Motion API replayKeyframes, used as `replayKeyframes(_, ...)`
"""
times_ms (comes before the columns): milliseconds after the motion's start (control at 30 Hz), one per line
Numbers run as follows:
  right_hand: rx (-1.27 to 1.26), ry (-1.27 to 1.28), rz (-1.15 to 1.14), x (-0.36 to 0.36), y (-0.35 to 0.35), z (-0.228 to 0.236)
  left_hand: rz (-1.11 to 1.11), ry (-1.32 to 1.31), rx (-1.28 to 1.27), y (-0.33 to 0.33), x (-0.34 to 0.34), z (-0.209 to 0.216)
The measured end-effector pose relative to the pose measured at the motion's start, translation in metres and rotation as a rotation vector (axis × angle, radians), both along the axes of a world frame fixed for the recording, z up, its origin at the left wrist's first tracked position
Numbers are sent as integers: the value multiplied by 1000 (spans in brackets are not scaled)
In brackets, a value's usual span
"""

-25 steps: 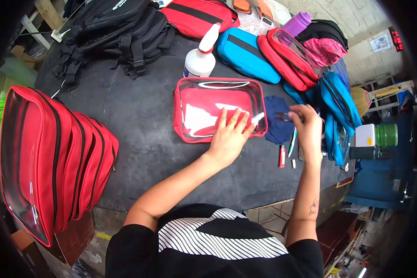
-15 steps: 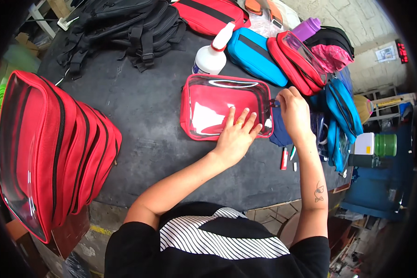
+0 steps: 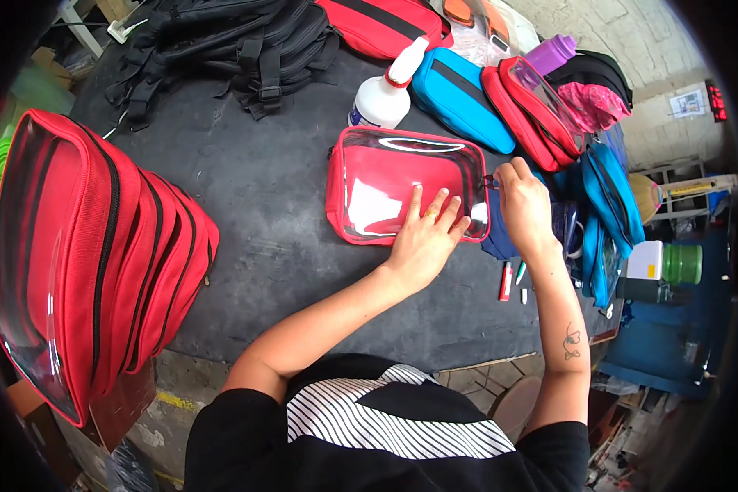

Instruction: Inspecting, zipping, and organizing small red fabric pouches on a workbench.

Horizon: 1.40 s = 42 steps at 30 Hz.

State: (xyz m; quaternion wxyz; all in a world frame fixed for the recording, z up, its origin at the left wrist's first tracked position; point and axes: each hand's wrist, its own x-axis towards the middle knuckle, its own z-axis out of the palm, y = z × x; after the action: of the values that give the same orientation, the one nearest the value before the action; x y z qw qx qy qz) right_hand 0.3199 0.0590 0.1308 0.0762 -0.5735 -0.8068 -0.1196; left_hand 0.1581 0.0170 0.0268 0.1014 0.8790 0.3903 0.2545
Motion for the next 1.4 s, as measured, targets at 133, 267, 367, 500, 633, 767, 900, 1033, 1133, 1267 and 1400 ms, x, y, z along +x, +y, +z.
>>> replayKeyframes(133, -133, -62, 22, -2, -12, 9, -17, 44, -44, 0, -1, 4)
replayKeyframes(267, 235, 389, -120, 34, -32, 11, -70, -400, -114, 0, -13, 16)
replayKeyframes(367, 241, 667, -434, 72, -58, -18, 56, -583, 25, 6, -43, 22)
replayKeyframes(500, -100, 483, -859, 85, -95, -88, 441, -946, -178, 31, -105, 4)
replayKeyframes(633, 253, 254, -567, 60, -94, -112, 559, -884, -741, 45, -133, -23)
replayKeyframes(767, -212, 1347, -251, 20, -76, -107, 356, -936, -832, 20, -124, -20)
replayKeyframes(900, -346, 1921, -130, 3, -88, -110, 197, -1172, -711, 3, -131, 6)
replayKeyframes(1033, -250, 1958, 54, 1, -97, -119, -32, -1409, -675, 2, -138, 6)
replayKeyframes(1133, -266, 1936, -8, -5, -92, -124, 90, -1124, -635, 1, -132, -14)
replayKeyframes(1267, -274, 1844, -48, -9, -78, -129, 6, -1146, -830, 0, -123, -40)
replayKeyframes(1400, -252, 1827, 63, 4, -64, -138, -72, -1284, -919, 1, -135, -44)
